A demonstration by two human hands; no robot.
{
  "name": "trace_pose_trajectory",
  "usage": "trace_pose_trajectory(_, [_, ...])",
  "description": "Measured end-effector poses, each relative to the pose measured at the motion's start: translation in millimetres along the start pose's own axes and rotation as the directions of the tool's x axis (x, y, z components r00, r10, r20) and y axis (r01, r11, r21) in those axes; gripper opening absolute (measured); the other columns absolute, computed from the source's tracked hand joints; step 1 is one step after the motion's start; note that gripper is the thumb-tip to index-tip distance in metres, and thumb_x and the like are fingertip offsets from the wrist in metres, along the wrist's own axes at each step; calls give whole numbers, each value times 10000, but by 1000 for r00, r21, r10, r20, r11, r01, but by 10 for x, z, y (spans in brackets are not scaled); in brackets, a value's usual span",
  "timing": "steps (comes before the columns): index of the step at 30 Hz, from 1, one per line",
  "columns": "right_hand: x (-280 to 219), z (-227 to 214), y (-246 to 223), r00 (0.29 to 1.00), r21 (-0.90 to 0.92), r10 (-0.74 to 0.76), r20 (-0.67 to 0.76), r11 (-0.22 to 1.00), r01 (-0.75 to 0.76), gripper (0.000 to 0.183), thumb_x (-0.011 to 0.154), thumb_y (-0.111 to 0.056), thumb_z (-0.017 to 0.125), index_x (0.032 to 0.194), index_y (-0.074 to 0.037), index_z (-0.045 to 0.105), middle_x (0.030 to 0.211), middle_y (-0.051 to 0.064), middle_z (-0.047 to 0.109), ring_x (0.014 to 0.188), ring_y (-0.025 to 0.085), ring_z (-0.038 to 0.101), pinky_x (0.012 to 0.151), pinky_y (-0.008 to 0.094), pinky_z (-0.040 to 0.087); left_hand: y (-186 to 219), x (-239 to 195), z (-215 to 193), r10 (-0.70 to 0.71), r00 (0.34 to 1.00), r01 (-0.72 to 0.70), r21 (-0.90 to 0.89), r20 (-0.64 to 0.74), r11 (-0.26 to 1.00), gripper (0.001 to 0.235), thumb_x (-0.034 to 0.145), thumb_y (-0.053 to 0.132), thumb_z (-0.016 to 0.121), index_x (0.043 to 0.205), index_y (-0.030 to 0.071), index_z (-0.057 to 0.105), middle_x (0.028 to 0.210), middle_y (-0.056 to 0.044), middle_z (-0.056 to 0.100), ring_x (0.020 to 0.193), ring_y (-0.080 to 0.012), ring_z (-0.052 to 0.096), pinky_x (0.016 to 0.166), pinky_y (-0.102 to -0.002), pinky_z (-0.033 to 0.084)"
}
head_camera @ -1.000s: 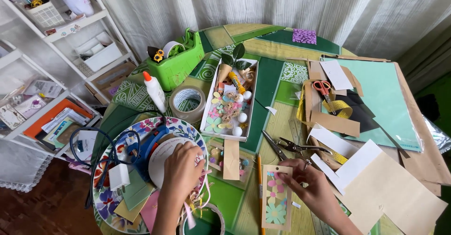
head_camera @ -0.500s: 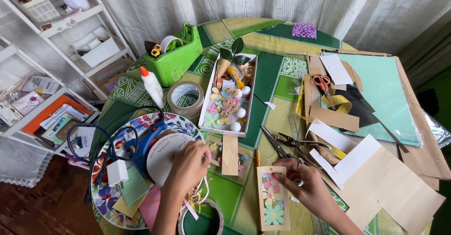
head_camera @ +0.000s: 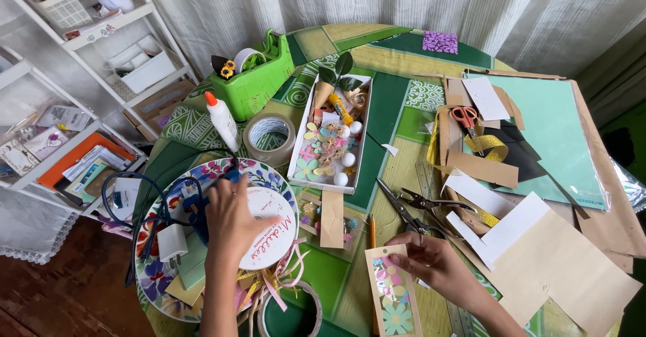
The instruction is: The person finishes a handmade bookmark by punching a hole and adding a ribbon, then displays a collection of completed bookmarks.
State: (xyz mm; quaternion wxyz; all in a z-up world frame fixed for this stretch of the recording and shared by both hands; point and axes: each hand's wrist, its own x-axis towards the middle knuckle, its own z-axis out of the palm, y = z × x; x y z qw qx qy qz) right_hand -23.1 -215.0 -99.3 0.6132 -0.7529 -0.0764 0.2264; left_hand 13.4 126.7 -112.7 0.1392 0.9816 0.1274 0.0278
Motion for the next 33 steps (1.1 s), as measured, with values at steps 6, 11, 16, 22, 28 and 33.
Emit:
trace_pose_trajectory(6, [33,-19,7,999,-32,35,15,999,-35,210,825,-151,702,970,-15,771,546,10,534,456,100,375,440,241,270,56,-148,-538,-141,985,171,-552,97,816,196,863,282,621,881,87,622,945,-55,665,910,-213,591,771,-391,447])
trace_pose_trajectory(11, [42,64,4,983,-370,127,132,926,-70,222,849,-196,644,1047,-132,720,756,1,761,499,55,542,455,194,420,131,-194,-895,-80,994,113,-749,81,652,112,903,101,579,952,18,636,806,-114,695,731,-193,633,647,-299,511])
trace_pose_trajectory(16, [38,158,139,985,-459,115,132,887,-42,260,857,-251,605,1091,-164,677,898,-35,792,604,73,713,549,214,567,302,-138,-945,30,998,-55,-723,-47,689,349,959,195,455,1281,61,473,833,-105,661,591,-163,619,473,-216,537])
trace_pose_trajectory(22, [46,205,345,906,-630,-415,88,681,373,257,837,-219,650,1045,-71,682,1036,56,661,975,220,592,816,354,533,491,-335,-406,337,920,-236,-404,200,884,684,783,567,576,1258,78,518,1281,-82,564,1172,-191,509,985,-368,430])
trace_pose_trajectory(28, [78,224,410,911,-620,-397,112,689,376,160,833,-158,633,920,-54,719,1137,88,651,1159,292,511,969,421,483,1012,-730,-239,555,703,-359,-450,445,817,849,681,485,730,1380,159,374,1411,-55,423,1280,-204,368,1019,-484,368])
trace_pose_trajectory(33, [37,231,196,978,-432,-209,-18,884,181,353,834,-287,626,1125,-90,663,1225,44,593,1059,188,661,837,312,573,1066,-821,686,768,637,-748,-298,-70,593,488,807,214,711,1209,-1,537,1194,-169,572,1050,-280,557,915,-422,452])
